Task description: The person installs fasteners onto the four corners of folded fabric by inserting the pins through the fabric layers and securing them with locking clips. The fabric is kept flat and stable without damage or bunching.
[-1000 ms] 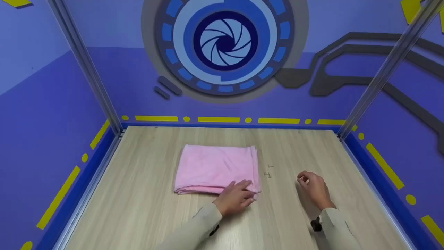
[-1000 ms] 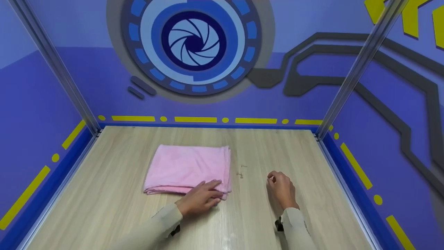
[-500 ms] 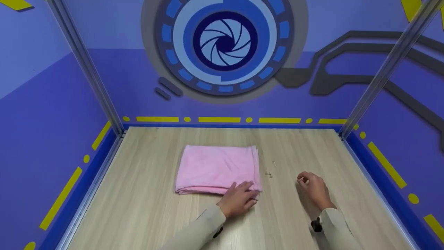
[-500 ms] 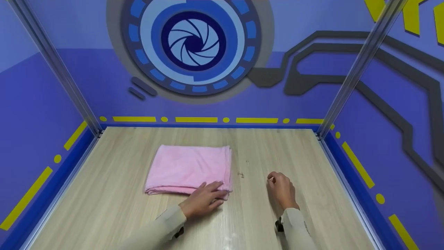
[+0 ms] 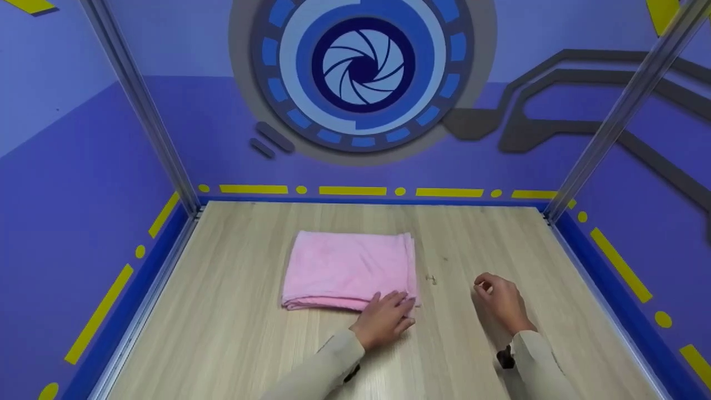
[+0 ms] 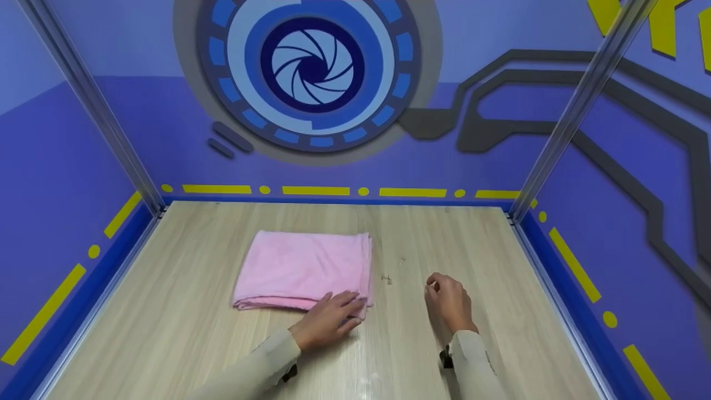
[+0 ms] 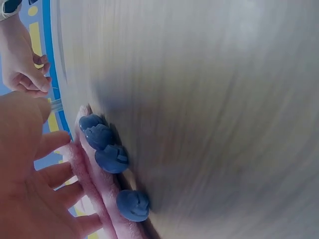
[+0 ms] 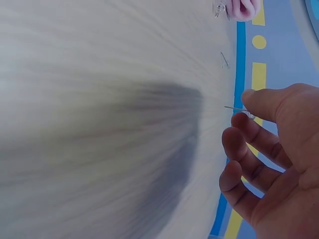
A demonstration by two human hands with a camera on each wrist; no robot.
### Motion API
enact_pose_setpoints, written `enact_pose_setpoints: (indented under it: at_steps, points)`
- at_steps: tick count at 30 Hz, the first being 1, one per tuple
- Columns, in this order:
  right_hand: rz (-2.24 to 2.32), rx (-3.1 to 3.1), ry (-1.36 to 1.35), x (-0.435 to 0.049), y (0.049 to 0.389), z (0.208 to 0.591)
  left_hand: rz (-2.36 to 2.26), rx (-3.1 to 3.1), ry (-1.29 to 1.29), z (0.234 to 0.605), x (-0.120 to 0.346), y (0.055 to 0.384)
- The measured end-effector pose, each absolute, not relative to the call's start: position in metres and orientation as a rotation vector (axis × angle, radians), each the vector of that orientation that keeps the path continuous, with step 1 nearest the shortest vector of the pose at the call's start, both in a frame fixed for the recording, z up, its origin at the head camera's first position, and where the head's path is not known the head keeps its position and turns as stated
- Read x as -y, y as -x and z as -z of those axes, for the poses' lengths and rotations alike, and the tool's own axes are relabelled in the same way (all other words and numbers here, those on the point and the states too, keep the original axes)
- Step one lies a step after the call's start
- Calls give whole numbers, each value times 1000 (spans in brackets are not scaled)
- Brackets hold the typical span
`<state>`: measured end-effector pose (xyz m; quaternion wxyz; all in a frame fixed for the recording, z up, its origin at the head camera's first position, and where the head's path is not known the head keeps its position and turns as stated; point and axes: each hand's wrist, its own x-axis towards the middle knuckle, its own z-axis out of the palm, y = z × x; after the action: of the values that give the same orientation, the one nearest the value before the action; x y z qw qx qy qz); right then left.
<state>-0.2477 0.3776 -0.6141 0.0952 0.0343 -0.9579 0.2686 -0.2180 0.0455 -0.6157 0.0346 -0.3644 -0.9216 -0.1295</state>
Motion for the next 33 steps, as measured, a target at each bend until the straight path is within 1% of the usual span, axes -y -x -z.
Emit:
enact_pose_setpoints:
  at_steps: [7, 19, 25, 33]
  points:
    - [-816, 2880, -78, -374, 248, 612, 513, 2836, 1114, 614, -43, 218]
    - [-878, 2801, -160, -361, 252, 605, 712, 2619, 1141, 617, -32, 225]
    - [-844, 2725, -236, -352, 255, 600, 841, 2656, 1109, 616, -28, 225]
    - [-868, 2695, -261, -341, 260, 592, 907, 2644, 1079, 614, -23, 226]
